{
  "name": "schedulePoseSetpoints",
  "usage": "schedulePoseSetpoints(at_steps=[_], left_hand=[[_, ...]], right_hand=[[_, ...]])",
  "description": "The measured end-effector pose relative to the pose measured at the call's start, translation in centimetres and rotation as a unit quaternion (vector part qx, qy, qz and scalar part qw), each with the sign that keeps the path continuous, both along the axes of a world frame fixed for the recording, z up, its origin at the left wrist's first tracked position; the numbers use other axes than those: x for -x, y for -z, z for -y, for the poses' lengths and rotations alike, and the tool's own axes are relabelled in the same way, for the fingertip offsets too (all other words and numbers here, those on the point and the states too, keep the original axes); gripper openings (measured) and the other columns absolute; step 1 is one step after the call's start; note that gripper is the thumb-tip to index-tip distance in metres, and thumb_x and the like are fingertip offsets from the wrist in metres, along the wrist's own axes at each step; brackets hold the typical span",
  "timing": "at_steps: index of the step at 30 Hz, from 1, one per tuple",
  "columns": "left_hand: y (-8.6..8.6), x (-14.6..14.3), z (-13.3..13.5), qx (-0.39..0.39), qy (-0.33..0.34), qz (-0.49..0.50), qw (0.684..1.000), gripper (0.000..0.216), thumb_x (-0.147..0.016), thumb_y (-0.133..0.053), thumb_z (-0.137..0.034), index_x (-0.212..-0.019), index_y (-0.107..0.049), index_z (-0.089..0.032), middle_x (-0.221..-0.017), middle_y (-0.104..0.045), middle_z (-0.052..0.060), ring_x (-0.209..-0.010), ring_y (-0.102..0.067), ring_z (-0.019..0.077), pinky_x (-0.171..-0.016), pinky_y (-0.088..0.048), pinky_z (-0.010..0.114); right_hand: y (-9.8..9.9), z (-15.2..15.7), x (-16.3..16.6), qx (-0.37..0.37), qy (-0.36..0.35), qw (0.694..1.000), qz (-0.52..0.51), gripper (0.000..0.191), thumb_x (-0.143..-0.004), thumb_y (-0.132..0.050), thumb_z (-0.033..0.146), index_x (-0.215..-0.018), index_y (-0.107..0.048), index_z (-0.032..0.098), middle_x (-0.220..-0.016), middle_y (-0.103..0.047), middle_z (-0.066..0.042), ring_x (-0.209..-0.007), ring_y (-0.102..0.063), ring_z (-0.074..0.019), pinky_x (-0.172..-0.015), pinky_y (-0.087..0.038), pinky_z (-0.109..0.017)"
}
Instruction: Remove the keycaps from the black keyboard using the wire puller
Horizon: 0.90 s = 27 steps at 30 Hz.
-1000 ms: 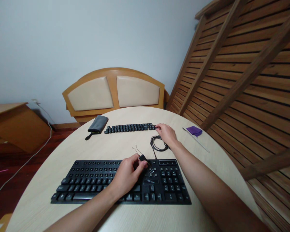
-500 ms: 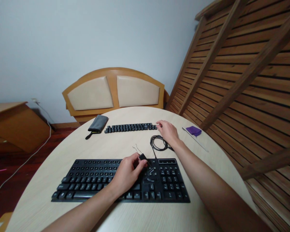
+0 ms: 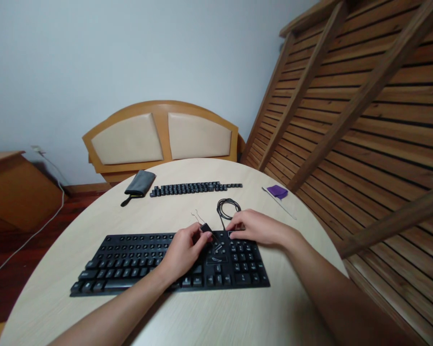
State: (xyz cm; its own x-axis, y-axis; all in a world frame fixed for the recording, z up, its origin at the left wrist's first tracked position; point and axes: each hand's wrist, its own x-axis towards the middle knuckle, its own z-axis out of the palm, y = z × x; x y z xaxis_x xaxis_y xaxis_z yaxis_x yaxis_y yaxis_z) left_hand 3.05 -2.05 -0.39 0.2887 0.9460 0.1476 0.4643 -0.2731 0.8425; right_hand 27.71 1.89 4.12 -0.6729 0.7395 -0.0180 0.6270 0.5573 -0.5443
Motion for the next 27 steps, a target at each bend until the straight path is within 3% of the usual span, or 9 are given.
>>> schedulePoseSetpoints(at_steps=[10,27], left_hand=[[-1.6,0.0,1.1,-0.035,-0.013,-0.029,0.999,0.027,-0.091,-0.054,-0.039,-0.078,-0.066,-0.018,-0.07,-0.069,0.004,-0.065,-0.059,0.0186,-0.062,-0.045,0.03],[-0.8,-0.3,1.3,0.008,0.055,0.016,0.998,0.03,-0.097,-0.051,-0.038,-0.082,-0.063,-0.016,-0.076,-0.067,0.003,-0.073,-0.06,0.0175,-0.068,-0.047,0.028]], right_hand=[[2.1,0.7,1.3,-0.057,-0.047,0.997,-0.039,0.024,-0.092,-0.062,0.035,-0.109,-0.074,0.024,-0.092,-0.069,-0.005,-0.087,-0.063,-0.0179,-0.078,-0.045,-0.026],[2.3,0.8,1.8,-0.116,-0.069,0.991,-0.023,0.022,-0.094,-0.059,0.032,-0.109,-0.073,0.023,-0.101,-0.071,-0.005,-0.095,-0.064,-0.0189,-0.084,-0.048,-0.03]])
